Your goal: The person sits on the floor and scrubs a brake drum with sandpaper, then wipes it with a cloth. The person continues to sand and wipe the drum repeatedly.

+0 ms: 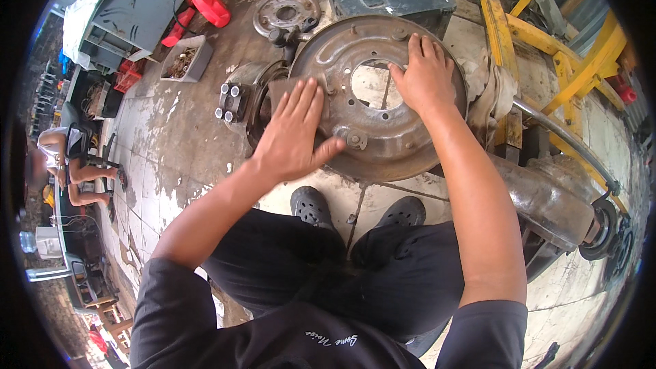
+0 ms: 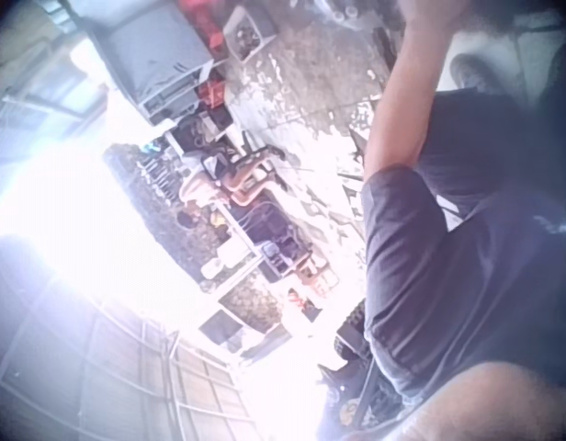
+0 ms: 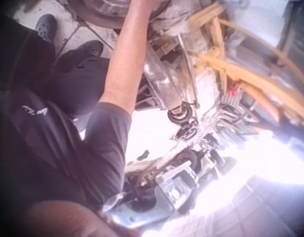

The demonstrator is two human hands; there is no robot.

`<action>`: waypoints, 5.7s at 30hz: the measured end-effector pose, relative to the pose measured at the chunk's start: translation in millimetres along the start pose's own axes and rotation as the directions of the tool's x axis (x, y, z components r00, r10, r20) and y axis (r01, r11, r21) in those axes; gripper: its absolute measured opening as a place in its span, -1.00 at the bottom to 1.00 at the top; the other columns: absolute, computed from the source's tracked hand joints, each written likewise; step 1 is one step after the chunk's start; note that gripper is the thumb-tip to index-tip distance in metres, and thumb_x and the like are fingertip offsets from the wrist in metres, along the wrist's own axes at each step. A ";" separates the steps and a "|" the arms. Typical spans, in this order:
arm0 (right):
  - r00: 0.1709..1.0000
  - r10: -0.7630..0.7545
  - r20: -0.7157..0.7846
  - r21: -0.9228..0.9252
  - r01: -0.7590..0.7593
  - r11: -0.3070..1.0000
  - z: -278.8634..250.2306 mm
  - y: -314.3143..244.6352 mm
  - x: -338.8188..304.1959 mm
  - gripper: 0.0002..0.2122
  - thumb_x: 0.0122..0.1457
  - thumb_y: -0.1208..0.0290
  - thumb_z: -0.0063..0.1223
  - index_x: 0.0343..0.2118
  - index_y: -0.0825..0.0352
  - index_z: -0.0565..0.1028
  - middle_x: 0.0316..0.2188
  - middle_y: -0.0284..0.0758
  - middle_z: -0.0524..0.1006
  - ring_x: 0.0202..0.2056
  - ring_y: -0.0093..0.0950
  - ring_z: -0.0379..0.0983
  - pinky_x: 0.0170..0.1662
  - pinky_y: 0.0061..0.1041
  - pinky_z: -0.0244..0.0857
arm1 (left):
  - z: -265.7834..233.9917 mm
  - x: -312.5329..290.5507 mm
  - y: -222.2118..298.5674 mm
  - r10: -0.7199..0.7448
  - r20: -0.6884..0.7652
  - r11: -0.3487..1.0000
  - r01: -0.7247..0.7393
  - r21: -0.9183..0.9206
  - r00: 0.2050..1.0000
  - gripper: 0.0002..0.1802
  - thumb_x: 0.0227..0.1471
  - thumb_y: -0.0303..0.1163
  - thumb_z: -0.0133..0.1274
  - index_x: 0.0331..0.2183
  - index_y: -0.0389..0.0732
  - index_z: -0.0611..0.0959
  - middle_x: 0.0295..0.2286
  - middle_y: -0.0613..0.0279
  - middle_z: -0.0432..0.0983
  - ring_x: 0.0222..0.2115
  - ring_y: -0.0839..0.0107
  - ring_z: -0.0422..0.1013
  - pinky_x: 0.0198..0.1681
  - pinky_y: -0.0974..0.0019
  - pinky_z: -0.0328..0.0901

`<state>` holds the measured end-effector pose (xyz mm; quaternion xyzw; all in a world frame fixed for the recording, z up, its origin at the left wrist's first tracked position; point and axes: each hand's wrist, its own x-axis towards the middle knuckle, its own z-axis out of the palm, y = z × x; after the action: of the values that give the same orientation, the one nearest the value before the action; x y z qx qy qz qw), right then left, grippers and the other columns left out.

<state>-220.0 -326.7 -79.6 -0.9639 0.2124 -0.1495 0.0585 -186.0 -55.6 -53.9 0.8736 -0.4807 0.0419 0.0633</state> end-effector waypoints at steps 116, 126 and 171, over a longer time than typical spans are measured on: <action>0.998 -0.028 -0.048 -0.006 0.028 1.000 4.0 -0.6 -0.4 -0.31 0.20 0.06 0.09 0.29 0.38 0.21 0.27 -0.05 0.26 0.29 -0.12 0.15 0.33 -0.09 -0.02 | 4.0 3.0 -3.3 -0.053 -0.034 0.998 0.054 0.017 0.998 0.18 0.12 0.48 -0.36 0.26 -0.50 0.13 0.29 -0.32 -0.05 0.35 -0.15 -0.16 0.37 -0.11 -0.16; 0.999 -0.015 -0.041 -0.007 0.015 1.000 3.2 1.0 -1.4 -0.32 0.20 0.07 0.08 0.29 0.36 0.22 0.28 -0.05 0.24 0.30 -0.13 0.13 0.33 -0.07 -0.03 | 7.5 20.8 -13.0 -0.025 -0.065 0.999 0.026 0.020 0.998 0.25 0.07 0.54 -0.42 0.26 -0.51 0.14 0.29 -0.29 -0.01 0.36 -0.10 -0.14 0.37 -0.12 -0.16; 0.998 -0.034 -0.055 -0.021 0.033 0.999 7.4 1.9 -1.1 -0.32 0.20 0.06 0.08 0.28 0.36 0.23 0.26 -0.04 0.27 0.30 -0.12 0.13 0.33 -0.09 -0.01 | 2.5 5.5 -6.2 0.018 0.005 1.000 -0.018 0.018 1.000 0.23 0.09 0.52 -0.41 0.24 -0.56 0.16 0.28 -0.36 -0.01 0.35 -0.13 -0.13 0.39 -0.01 -0.18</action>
<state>-219.4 -327.7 -87.2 -0.9634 0.1991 -0.1751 0.0403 -177.8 -57.3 -56.0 0.8699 -0.4882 0.0447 0.0540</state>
